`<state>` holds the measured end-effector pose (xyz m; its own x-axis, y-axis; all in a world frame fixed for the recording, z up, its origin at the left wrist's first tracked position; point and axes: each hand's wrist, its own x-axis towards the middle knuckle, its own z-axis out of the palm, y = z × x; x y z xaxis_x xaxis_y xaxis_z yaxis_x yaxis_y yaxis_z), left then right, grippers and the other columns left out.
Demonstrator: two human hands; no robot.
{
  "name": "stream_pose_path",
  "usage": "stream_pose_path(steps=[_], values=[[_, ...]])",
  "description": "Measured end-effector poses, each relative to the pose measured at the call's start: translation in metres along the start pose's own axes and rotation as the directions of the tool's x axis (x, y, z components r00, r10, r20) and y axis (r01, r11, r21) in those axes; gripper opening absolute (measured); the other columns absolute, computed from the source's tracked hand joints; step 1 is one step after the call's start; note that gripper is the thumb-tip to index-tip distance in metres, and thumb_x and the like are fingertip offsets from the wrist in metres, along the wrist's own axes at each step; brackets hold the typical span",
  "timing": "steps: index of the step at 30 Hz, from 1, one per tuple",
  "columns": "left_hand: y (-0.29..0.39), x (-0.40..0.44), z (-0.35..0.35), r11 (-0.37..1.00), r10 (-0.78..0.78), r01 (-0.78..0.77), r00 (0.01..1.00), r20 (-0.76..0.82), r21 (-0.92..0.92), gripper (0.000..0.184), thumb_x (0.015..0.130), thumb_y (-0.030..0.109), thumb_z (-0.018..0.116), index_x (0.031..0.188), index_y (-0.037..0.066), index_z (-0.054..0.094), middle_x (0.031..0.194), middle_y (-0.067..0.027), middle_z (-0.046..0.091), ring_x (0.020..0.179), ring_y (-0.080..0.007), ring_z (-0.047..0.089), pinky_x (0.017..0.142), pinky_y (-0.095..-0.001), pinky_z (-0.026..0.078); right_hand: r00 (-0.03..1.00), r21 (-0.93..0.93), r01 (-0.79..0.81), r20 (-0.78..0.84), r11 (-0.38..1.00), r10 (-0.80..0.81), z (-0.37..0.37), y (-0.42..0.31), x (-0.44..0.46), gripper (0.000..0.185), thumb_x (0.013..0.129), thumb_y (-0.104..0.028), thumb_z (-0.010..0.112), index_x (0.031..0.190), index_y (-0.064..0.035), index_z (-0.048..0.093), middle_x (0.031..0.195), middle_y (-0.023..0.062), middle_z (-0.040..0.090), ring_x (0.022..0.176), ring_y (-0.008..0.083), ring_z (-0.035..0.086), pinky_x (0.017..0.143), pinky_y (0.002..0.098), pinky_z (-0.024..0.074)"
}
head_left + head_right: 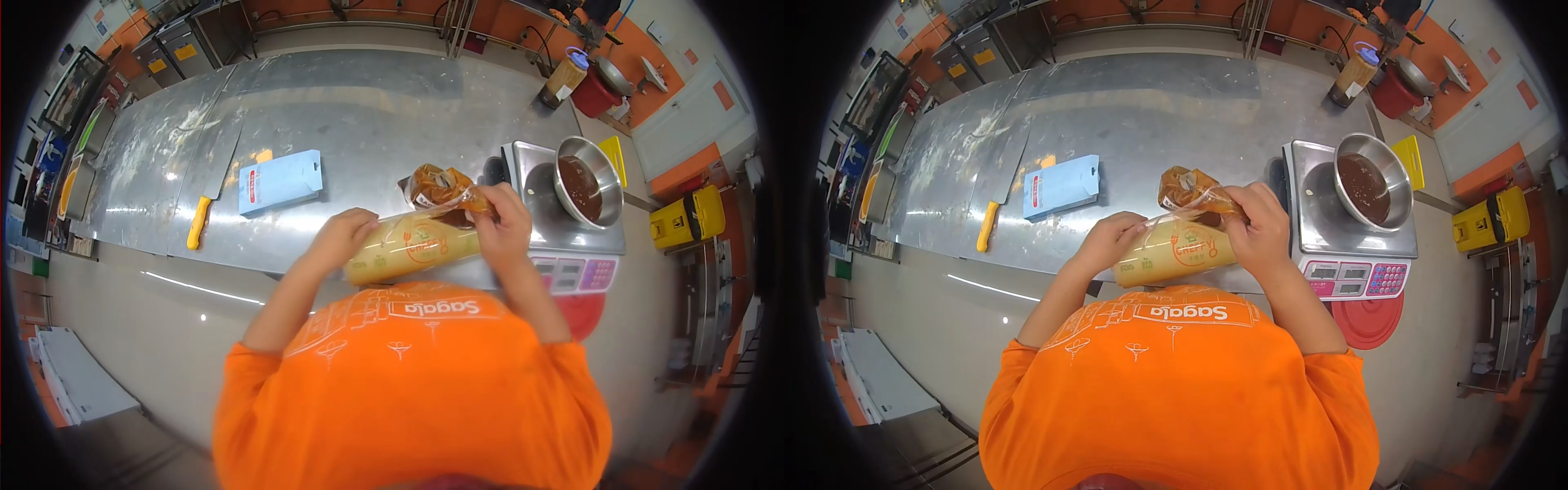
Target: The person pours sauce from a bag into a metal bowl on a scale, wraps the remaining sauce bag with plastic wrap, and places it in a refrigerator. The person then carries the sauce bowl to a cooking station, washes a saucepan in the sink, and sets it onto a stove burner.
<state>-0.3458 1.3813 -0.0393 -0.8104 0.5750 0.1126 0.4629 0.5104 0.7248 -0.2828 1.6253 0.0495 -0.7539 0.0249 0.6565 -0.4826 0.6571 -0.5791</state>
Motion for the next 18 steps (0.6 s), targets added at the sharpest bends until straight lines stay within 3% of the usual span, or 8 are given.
stream_pose_path(steps=[2,4,7,13,14,16,17,18], values=[[-0.004,0.005,-0.006,0.994,0.002,0.004,0.999,0.052,-0.108,0.023,0.086,0.019,0.05,0.094,0.001,0.06,0.092,-0.0131,0.06,0.084,-0.0286,0.057,0.074,-0.0316,0.045,1.0,0.008,-0.002,0.004,1.0,0.002,-0.001,0.002,-0.003,0.023,0.064,0.011,0.054,0.085,0.0014,0.059,0.066,0.0065,0.05,0.056,0.0128,0.048,0.049,0.0225,0.0365],[-0.005,0.008,-0.009,0.999,0.01,-0.005,0.994,0.11,-0.049,0.02,0.086,0.018,0.049,0.088,0.0,0.058,0.084,-0.0138,0.059,0.077,-0.0299,0.055,0.069,-0.0329,0.044,1.0,0.012,-0.017,-0.016,1.0,0.017,-0.004,-0.001,-0.006,0.024,0.063,0.01,0.055,0.085,0.0012,0.06,0.066,0.0069,0.05,0.056,0.014,0.048,0.049,0.0235,0.0364],[-0.015,0.008,0.003,0.994,0.088,-0.083,0.994,-0.069,0.064,0.013,0.084,0.013,0.048,0.077,0.002,0.052,0.071,-0.0143,0.054,0.066,-0.0324,0.052,0.059,-0.0365,0.042,0.999,-0.01,0.038,-0.003,0.999,-0.038,-0.009,-0.001,-0.008,0.021,0.062,0.004,0.055,0.082,-0.0015,0.059,0.065,0.0096,0.048,0.06,0.0255,0.047,0.053,0.0332,0.038],[-0.006,-0.009,-0.008,0.928,0.301,-0.272,0.95,-0.085,0.254,0.013,0.078,0.018,0.059,0.078,0.005,0.056,0.075,-0.0131,0.051,0.07,-0.0325,0.052,0.066,-0.0388,0.043,1.0,-0.002,0.006,-0.03,1.0,-0.006,-0.023,-0.001,-0.02,0.019,0.064,0.002,0.057,0.083,-0.0017,0.058,0.066,0.0096,0.048,0.061,0.0257,0.047,0.055,0.033,0.0385],[-0.012,-0.01,-0.013,0.927,0.306,-0.28,0.949,-0.073,0.252,0.013,0.078,0.018,0.059,0.078,0.005,0.056,0.075,-0.0131,0.051,0.07,-0.0325,0.052,0.066,-0.0388,0.043,1.0,-0.002,0.016,-0.019,1.0,-0.016,-0.024,-0.001,-0.022,0.019,0.065,0.001,0.057,0.083,-0.0018,0.058,0.066,0.0096,0.048,0.061,0.0257,0.047,0.056,0.0327,0.0387],[-0.032,-0.011,-0.027,0.958,0.274,-0.281,0.956,0.104,0.062,0.015,0.075,0.018,0.062,0.077,0.004,0.056,0.076,-0.0125,0.051,0.07,-0.0305,0.052,0.065,-0.0366,0.043,1.0,-0.006,0.017,-0.017,1.0,-0.017,-0.025,-0.002,-0.025,0.019,0.065,0.001,0.057,0.084,-0.0021,0.058,0.067,0.0097,0.048,0.062,0.0259,0.048,0.057,0.0325,0.039],[-0.036,-0.005,-0.025,0.889,0.456,-0.455,0.89,0.0,0.055,0.014,0.074,0.016,0.062,0.076,0.003,0.056,0.073,-0.0127,0.05,0.066,-0.0292,0.051,0.061,-0.0348,0.042,1.0,0.003,0.023,-0.005,1.0,-0.023,-0.025,-0.002,-0.025,0.019,0.065,0.001,0.057,0.084,-0.0023,0.058,0.067,0.0098,0.048,0.063,0.0259,0.048,0.057,0.0328,0.0392],[-0.038,-0.005,-0.024,0.887,0.458,-0.457,0.889,0.008,0.064,0.014,0.074,0.016,0.062,0.076,0.003,0.056,0.073,-0.0127,0.05,0.066,-0.0292,0.051,0.061,-0.0348,0.042,1.0,0.012,0.031,0.005,0.999,-0.031,-0.024,-0.002,-0.025,0.019,0.065,0.001,0.057,0.084,-0.0025,0.058,0.068,0.0098,0.048,0.063,0.026,0.048,0.057,0.0332,0.0394]])
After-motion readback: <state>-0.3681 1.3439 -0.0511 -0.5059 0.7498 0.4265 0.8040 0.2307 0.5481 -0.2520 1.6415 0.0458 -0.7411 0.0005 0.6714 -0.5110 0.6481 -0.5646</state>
